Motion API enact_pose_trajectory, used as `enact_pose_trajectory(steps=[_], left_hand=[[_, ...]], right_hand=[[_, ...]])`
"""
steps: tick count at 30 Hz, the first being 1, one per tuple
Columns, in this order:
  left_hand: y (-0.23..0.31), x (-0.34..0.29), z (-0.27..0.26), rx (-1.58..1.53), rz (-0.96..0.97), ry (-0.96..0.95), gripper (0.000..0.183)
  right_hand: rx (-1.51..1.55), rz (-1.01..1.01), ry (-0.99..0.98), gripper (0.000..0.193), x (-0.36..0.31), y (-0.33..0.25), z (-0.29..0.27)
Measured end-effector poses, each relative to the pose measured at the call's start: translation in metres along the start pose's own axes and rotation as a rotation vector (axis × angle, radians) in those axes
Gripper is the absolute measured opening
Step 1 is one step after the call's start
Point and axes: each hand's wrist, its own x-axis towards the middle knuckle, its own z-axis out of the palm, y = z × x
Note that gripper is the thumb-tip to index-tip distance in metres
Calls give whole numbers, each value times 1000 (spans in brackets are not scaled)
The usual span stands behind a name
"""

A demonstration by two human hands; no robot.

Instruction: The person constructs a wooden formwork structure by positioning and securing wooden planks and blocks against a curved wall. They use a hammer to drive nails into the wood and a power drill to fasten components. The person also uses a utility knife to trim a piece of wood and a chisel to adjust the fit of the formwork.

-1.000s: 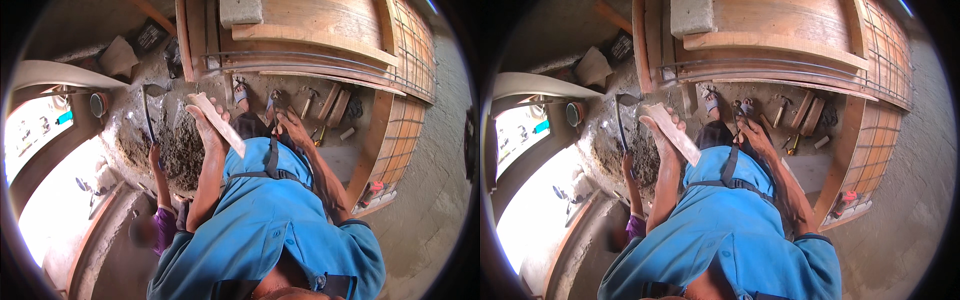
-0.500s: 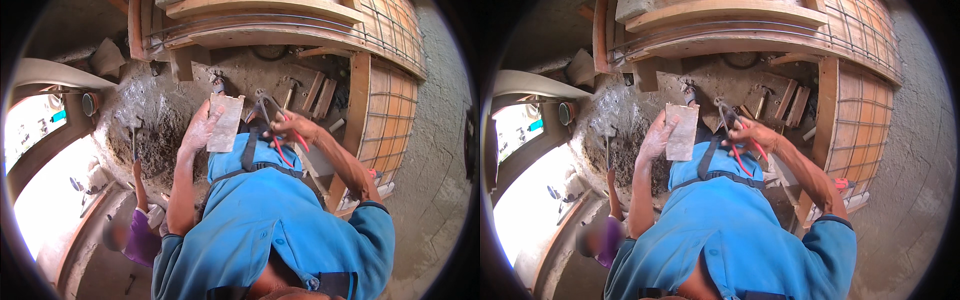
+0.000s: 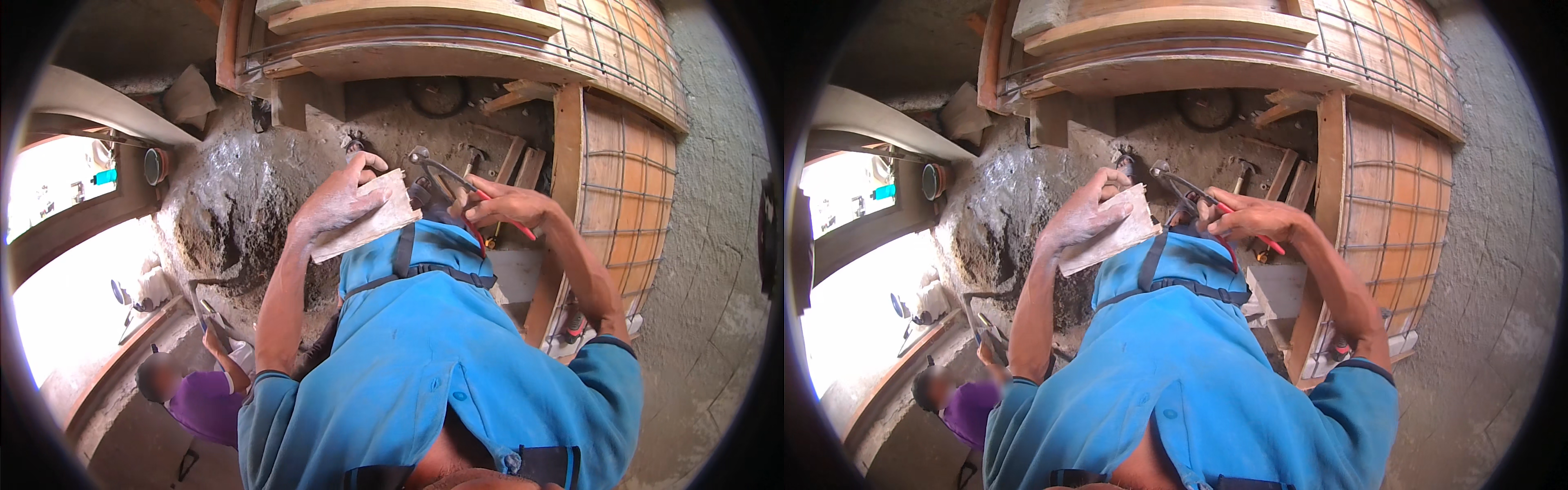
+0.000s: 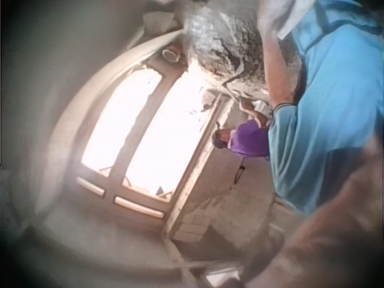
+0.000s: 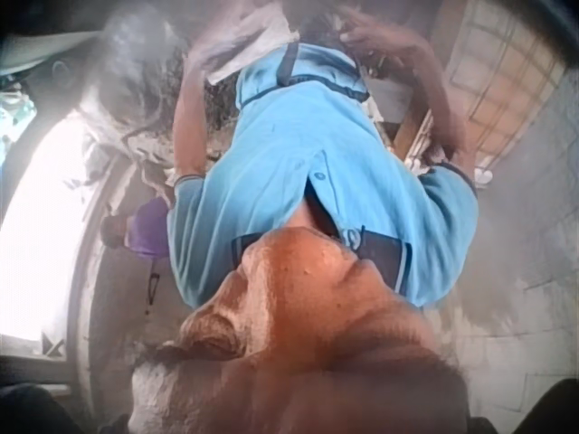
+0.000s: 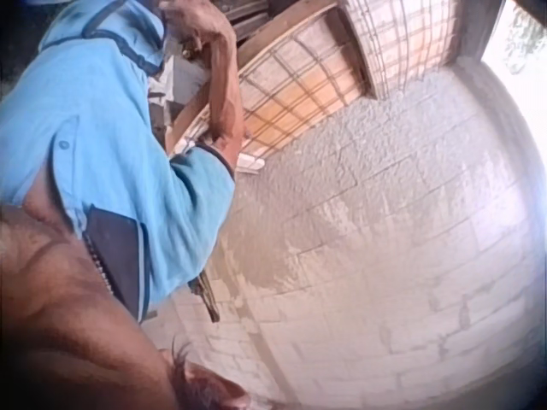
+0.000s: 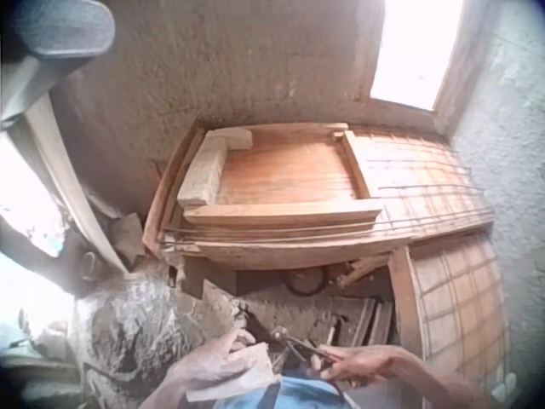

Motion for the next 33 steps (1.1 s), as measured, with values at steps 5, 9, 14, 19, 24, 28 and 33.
enact_pose_trajectory(steps=[5,9,14,19,24,28,33], left_hand=[[7,0,3,-28,-9,-43,46],[11,-2,4,-66,10,-33,54],[1,-15,-15,79,-24,-21,59],[-2,-20,-27,115,-52,-66,59],[-20,-6,-21,172,-36,-154,59],[-17,0,-17,269,-20,-171,63],[-16,2,-12,305,-48,-218,61]], right_hand=[[-491,92,32,33,-19,-28,-16],[-192,33,-83,38,3,7,-28],[-181,-20,-114,44,40,73,-8],[-496,-62,-77,39,42,55,-6],[-584,39,-142,44,29,11,-8],[-728,82,-166,49,24,9,-13],[-763,187,-232,52,23,-7,-6]])
